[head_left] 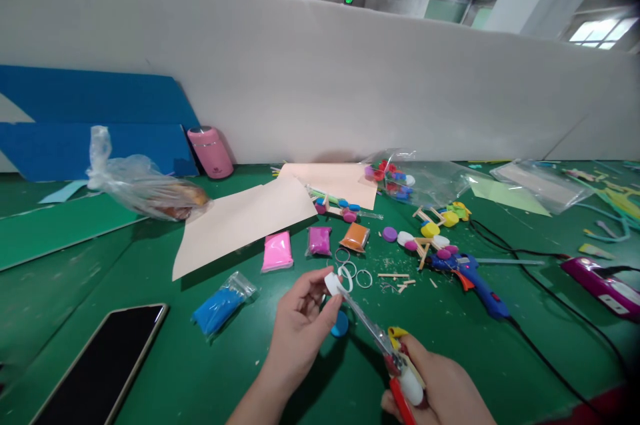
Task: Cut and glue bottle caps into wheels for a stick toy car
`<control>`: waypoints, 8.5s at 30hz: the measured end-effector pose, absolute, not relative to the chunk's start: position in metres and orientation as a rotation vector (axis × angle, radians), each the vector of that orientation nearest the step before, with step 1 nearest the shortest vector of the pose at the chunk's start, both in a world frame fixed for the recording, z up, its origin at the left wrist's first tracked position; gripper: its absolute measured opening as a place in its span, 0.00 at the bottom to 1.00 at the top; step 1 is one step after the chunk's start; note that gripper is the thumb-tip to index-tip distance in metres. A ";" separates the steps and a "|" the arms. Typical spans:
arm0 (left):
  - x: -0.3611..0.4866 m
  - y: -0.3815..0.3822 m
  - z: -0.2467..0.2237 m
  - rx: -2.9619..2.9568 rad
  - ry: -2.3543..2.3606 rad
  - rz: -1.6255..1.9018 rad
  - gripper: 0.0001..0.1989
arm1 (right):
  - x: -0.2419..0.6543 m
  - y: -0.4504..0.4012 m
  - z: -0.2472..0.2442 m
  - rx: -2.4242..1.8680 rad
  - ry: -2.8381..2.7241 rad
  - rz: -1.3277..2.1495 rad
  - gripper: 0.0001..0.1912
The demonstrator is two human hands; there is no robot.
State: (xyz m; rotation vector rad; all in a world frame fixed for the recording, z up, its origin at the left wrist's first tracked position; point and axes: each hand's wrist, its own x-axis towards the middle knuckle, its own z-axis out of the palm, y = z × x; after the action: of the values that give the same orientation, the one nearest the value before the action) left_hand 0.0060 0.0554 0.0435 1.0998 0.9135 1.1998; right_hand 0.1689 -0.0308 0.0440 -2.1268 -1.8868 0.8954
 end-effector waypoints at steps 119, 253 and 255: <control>0.009 0.055 0.035 1.456 0.992 1.289 0.14 | 0.177 -0.031 0.051 -2.120 -1.873 0.814 0.13; 0.008 0.059 0.029 1.373 1.094 1.298 0.13 | 0.191 -0.021 0.043 -2.275 -1.847 0.634 0.16; 0.004 0.062 0.031 1.307 1.156 1.349 0.13 | 0.202 -0.020 0.043 -2.318 -1.836 0.540 0.16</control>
State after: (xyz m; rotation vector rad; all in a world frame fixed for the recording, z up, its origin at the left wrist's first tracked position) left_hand 0.0044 0.0621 0.0313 1.3066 1.1558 1.3488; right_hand 0.2021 -0.0199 0.0427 -2.3179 -1.8363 0.5403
